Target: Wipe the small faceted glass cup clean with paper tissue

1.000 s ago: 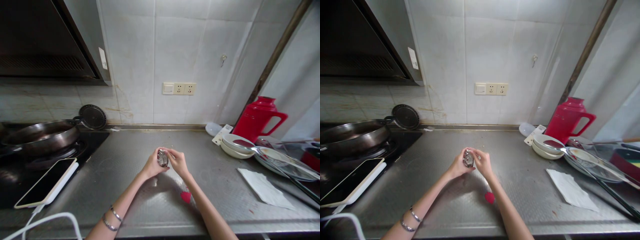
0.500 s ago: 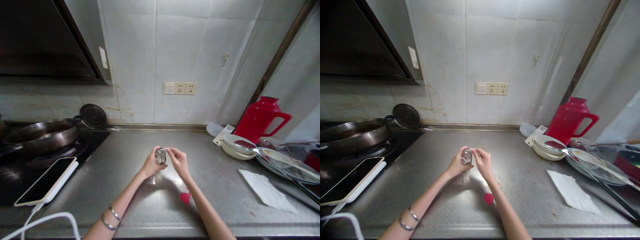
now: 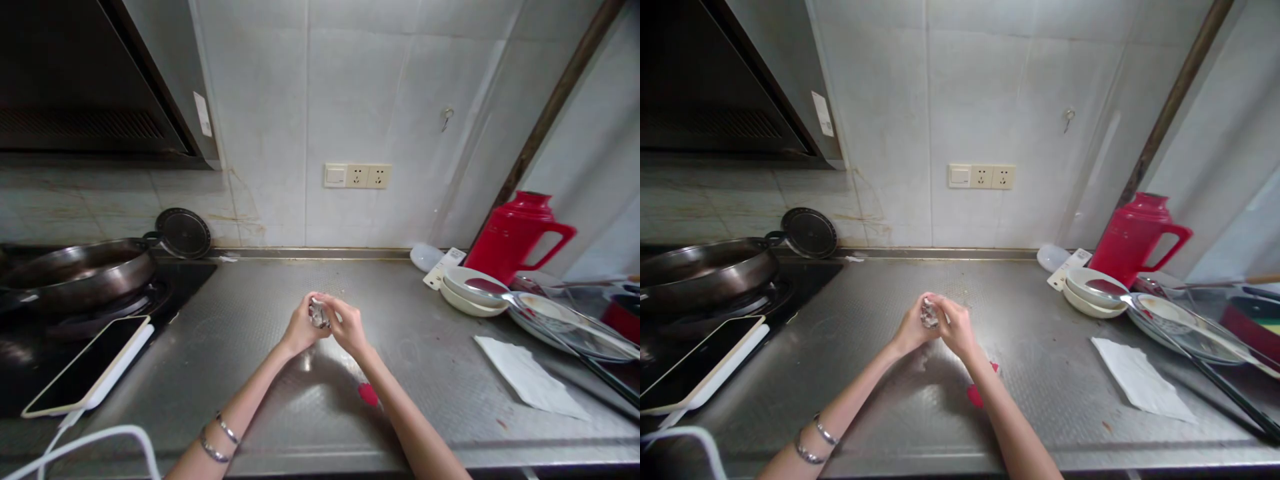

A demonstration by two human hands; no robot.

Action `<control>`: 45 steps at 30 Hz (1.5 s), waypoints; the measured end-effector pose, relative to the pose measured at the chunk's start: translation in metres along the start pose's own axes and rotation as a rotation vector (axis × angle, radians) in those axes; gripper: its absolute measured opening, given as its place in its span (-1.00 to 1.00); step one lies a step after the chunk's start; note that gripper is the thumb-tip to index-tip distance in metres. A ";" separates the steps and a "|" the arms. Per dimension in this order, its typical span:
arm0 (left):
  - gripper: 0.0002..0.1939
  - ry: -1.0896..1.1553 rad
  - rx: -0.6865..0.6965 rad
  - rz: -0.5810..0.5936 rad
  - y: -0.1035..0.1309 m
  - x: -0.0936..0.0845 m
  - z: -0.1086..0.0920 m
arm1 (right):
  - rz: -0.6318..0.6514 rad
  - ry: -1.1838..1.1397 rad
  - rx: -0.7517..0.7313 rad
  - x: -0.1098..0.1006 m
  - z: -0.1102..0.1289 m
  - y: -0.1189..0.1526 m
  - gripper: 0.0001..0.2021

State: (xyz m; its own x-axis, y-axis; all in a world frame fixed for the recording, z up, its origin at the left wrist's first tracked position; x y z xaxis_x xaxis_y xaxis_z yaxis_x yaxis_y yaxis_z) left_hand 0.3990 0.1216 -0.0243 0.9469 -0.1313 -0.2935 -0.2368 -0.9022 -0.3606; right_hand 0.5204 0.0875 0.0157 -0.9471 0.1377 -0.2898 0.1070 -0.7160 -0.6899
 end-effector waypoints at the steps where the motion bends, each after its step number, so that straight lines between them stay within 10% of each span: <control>1: -0.24 0.011 -0.010 -0.003 -0.001 0.000 0.001 | 0.008 0.001 -0.021 0.000 0.000 0.001 -0.74; 7: -0.25 0.069 -0.077 -0.012 -0.002 0.000 0.004 | 0.017 0.009 -0.122 -0.003 0.005 0.008 -0.77; 14: -0.16 0.010 -0.078 -0.027 0.000 0.001 0.001 | -0.329 0.007 0.207 -0.022 -0.016 -0.001 -0.65; 17: -0.10 -0.032 -0.050 -0.003 0.002 0.003 0.002 | -0.281 0.067 0.212 -0.017 -0.020 -0.004 -0.65; 34: -0.20 -0.095 -0.069 -0.051 0.000 -0.002 0.012 | 0.111 0.442 -0.563 0.009 0.004 0.018 -0.57; 40: -0.20 -0.052 -0.101 -0.039 -0.001 -0.004 0.010 | 0.030 0.240 -0.440 0.009 0.014 0.017 -0.72; 45: -0.17 0.063 -0.108 -0.050 -0.003 -0.004 0.009 | -0.281 0.085 -0.017 -0.010 0.002 0.010 -0.75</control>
State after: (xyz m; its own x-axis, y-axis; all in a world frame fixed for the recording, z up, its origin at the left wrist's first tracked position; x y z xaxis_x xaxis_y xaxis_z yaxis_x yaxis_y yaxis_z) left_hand 0.3937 0.1287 -0.0295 0.9694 -0.1077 -0.2205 -0.1676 -0.9468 -0.2747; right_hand 0.5303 0.0775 0.0135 -0.9118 0.3861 -0.1398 -0.1503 -0.6306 -0.7614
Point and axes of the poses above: each hand's wrist, its own y-axis away from the middle knuckle, its own x-axis out of the palm, z = x × y, the point moved 4 cm from there along -y, towards the middle knuckle, and after that the axes turned 4 degrees about -x, right-handed, at the moved point
